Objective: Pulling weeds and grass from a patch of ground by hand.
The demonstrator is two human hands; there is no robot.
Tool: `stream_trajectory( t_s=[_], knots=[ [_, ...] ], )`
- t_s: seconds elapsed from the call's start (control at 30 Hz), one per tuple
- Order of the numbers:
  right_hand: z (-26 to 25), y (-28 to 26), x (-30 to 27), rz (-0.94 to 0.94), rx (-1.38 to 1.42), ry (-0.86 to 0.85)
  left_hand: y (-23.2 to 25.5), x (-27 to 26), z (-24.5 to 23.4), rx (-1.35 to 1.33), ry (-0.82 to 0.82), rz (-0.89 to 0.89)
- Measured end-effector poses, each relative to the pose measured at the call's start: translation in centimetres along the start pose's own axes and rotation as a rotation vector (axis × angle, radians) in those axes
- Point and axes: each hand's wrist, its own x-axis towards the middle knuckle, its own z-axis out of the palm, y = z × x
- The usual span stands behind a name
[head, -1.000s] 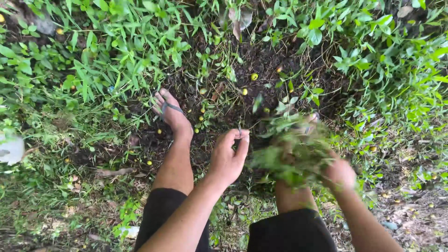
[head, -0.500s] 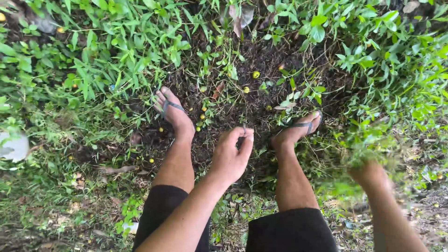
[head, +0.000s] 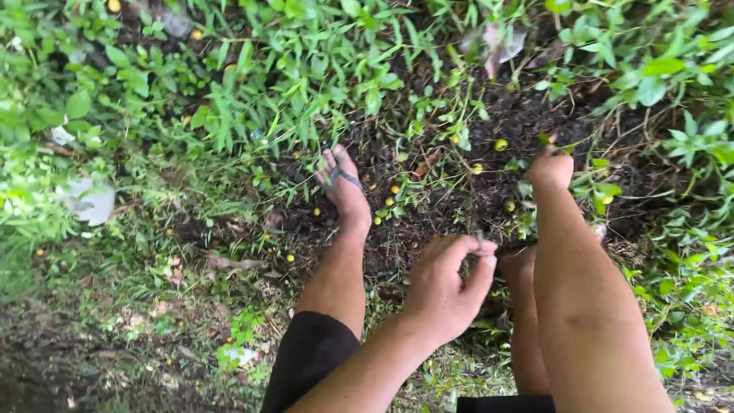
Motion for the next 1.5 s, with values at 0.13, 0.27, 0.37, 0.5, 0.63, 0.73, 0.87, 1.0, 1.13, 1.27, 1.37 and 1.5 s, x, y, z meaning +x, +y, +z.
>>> stream_trajectory(
  t_s=[0.13, 0.27, 0.37, 0.5, 0.63, 0.73, 0.87, 1.0, 1.13, 1.27, 1.37, 1.5],
  knots=[
    [-2.7, -2.8, -5.4, -0.278, -0.364, 0.013, 0.3, -0.3, -0.5, -0.028, -0.012, 0.054],
    [-3.9, -3.3, -11.0, -0.642, -0.580, -0.267, 0.2, 0.1, -0.9, -0.073, 0.017, 0.067],
    [-3.0, -7.2, -20.3, -0.512, -0.800, -0.550, 0.3, -0.3, -1.5, -0.089, 0.012, 0.067],
    [1.5, -7.4, -20.3, -0.369, -0.628, -0.356, 0.1, 0.5, -3.1, -0.115, 0.068, 0.087],
    [6.1, -11.5, -15.4, -0.671, -0.216, -0.029, 0.1, 1.1, -5.9, -0.132, 0.180, 0.070],
    [9.5, -15.8, -11.3, -0.336, -0.064, -0.053, -0.2, 1.7, -8.0, -0.172, 0.203, 0.034],
    [13.1, -22.9, -12.4, 0.015, 0.332, -0.204, -1.4, 1.6, -9.9, -0.155, 0.282, 0.034],
    [15.9, -24.5, -11.0, 0.107, 0.329, -0.170, -1.6, 1.9, -12.2, -0.178, 0.283, 0.021],
    [17.8, -21.6, -4.9, 0.315, 0.611, -0.340, -1.7, 2.4, -13.2, -0.237, 0.253, 0.021],
    [15.0, -19.1, -2.2, 0.476, 0.595, -0.541, -1.8, 2.5, -13.3, -0.235, 0.278, 0.041],
    [13.3, -20.3, -5.5, 0.416, 0.479, -0.477, -1.2, 2.8, -13.7, -0.246, 0.273, 0.032],
    [11.7, -21.9, -11.7, 0.103, 0.142, -0.324, -0.5, 2.8, -13.4, -0.283, 0.244, 0.007]
  ],
)
